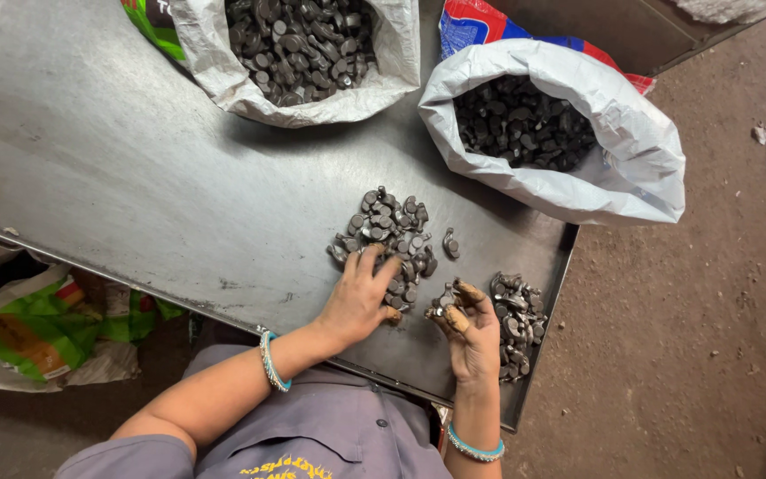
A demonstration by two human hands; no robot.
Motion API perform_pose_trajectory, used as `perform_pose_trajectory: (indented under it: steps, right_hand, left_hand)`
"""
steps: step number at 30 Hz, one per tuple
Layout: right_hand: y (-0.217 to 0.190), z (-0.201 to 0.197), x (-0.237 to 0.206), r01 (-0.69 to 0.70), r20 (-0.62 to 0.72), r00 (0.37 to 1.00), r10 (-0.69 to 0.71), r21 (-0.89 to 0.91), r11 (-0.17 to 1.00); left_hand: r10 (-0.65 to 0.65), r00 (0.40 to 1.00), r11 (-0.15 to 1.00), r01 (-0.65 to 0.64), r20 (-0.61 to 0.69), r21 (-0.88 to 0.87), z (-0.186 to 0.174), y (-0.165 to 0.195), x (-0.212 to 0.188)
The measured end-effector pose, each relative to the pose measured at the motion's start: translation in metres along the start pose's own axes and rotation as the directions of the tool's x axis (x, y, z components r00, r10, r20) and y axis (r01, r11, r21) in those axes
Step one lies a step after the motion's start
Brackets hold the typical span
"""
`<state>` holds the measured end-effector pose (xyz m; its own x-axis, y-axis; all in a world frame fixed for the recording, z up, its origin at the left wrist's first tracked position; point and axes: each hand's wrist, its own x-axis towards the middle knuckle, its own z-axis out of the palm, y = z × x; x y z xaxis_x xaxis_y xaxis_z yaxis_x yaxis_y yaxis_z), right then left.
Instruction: The person sits at a metal table sorting small dark cast metal pieces. They pick pieces one at a time from a pile, turn and look over each piece in their hands, then place it into one of two piles or into an open paper sack, occasionally reaching into the sack to grab more pieces.
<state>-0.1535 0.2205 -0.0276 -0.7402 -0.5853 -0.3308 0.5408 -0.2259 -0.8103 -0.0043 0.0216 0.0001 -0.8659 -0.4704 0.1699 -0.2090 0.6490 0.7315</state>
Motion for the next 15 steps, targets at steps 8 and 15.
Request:
perform_pose_trajectory:
  steps: [8, 15]
  right_hand:
    - [-0.011, 0.046, 0.014, 0.274, 0.149, 0.962, -0.231, -0.573, 0.772]
    - [-0.008, 0.076, 0.023, 0.354, 0.349, 0.860, -0.371, -0.934, -0.057]
  left_hand:
    - [-0.246, 0.880, 0.224, 0.459, 0.406, -0.860, -0.002, 0.009, 0.000]
    - [-0.265, 0.840, -0.159, 0.447, 0.474, -0.880, -0.006, -0.004, 0.004]
